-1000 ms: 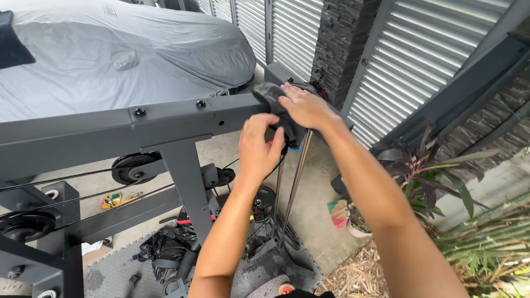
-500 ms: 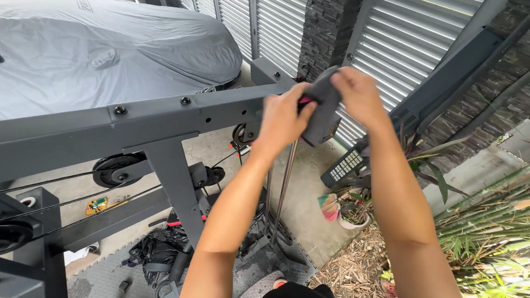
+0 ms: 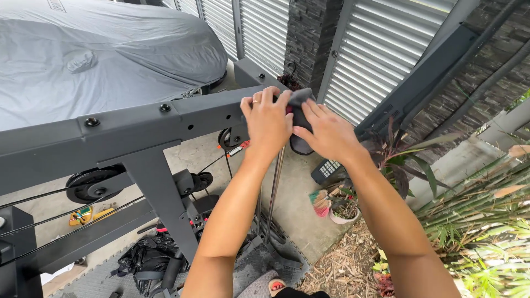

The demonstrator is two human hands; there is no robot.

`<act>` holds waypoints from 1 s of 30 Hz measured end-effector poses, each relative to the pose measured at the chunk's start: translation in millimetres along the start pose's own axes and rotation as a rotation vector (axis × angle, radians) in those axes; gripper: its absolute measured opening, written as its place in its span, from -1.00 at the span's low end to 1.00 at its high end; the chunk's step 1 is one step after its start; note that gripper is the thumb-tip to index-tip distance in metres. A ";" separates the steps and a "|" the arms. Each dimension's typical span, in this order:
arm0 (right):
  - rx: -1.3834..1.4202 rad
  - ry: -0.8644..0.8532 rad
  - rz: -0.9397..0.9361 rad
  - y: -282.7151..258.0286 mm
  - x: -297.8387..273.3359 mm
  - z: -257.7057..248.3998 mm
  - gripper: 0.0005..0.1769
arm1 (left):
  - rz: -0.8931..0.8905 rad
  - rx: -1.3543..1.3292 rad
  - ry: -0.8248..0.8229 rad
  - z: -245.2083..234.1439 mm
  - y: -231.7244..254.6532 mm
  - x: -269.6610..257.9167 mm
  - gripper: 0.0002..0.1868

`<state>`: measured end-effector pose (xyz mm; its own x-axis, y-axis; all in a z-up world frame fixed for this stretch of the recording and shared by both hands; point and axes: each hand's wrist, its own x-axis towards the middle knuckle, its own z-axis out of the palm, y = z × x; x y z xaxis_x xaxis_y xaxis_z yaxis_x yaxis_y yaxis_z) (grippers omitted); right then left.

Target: Cleaning various components and pulleys of a gym machine with a cloth.

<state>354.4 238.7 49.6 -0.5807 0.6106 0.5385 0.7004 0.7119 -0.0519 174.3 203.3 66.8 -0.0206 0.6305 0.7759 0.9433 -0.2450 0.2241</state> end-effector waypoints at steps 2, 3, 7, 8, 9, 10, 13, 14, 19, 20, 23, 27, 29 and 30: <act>-0.034 -0.107 0.115 -3.0 19.8 2.4 -0.17 | 0.025 -0.015 0.037 -0.8 -9.4 -1.9 -0.56; -0.074 -0.205 0.219 -3.3 32.5 2.0 -0.02 | 0.050 -0.027 0.088 -1.6 -14.0 -0.2 -0.59; -0.072 -0.569 0.318 -13.4 83.4 -4.7 0.21 | 0.081 0.122 0.193 12.1 -45.2 22.0 -0.64; -0.014 -0.598 0.285 -11.8 88.8 0.4 0.17 | -0.006 0.191 0.017 14.9 -50.6 24.4 -0.72; 0.039 -0.615 0.249 -9.6 99.8 3.1 0.13 | -0.086 0.263 -0.147 16.5 -57.5 32.8 -0.75; 0.035 -0.606 0.247 -4.0 97.3 7.1 0.13 | -0.083 0.263 -0.138 18.8 -59.7 34.7 -0.75; 0.045 -0.569 0.184 8.3 79.9 13.0 0.04 | -0.065 0.416 -0.061 24.9 -63.2 37.1 -0.64; 0.015 -0.555 0.153 10.0 68.2 9.7 0.00 | -0.102 0.401 -0.073 26.7 -62.0 36.5 -0.63; 0.015 -0.523 0.026 36.0 51.9 8.1 -0.06 | -0.176 0.556 -0.204 34.8 -62.3 36.1 -0.49; 0.112 -0.579 0.018 39.5 59.2 9.6 -0.08 | -0.184 0.554 -0.226 33.5 -61.4 37.2 -0.49; 0.271 -0.648 0.012 48.3 85.8 22.7 -0.11 | -0.185 0.554 -0.244 33.8 -60.5 37.8 -0.47; 0.477 -0.656 -0.064 63.9 129.2 56.1 -0.13 | -0.167 0.528 -0.277 25.3 -60.6 36.0 -0.46; 0.573 -0.652 -0.075 67.0 145.8 66.2 -0.16 | -0.159 0.525 -0.275 23.0 -60.2 36.4 -0.45; 0.668 -0.649 -0.074 69.3 154.5 71.1 -0.19 | -0.144 0.515 -0.276 22.7 -59.8 37.3 -0.44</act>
<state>283.7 406.9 69.4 -0.8735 0.4868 -0.0052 0.3856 0.6854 -0.6176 124.7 258.2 69.0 -0.1388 0.8157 0.5616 0.9779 0.2023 -0.0522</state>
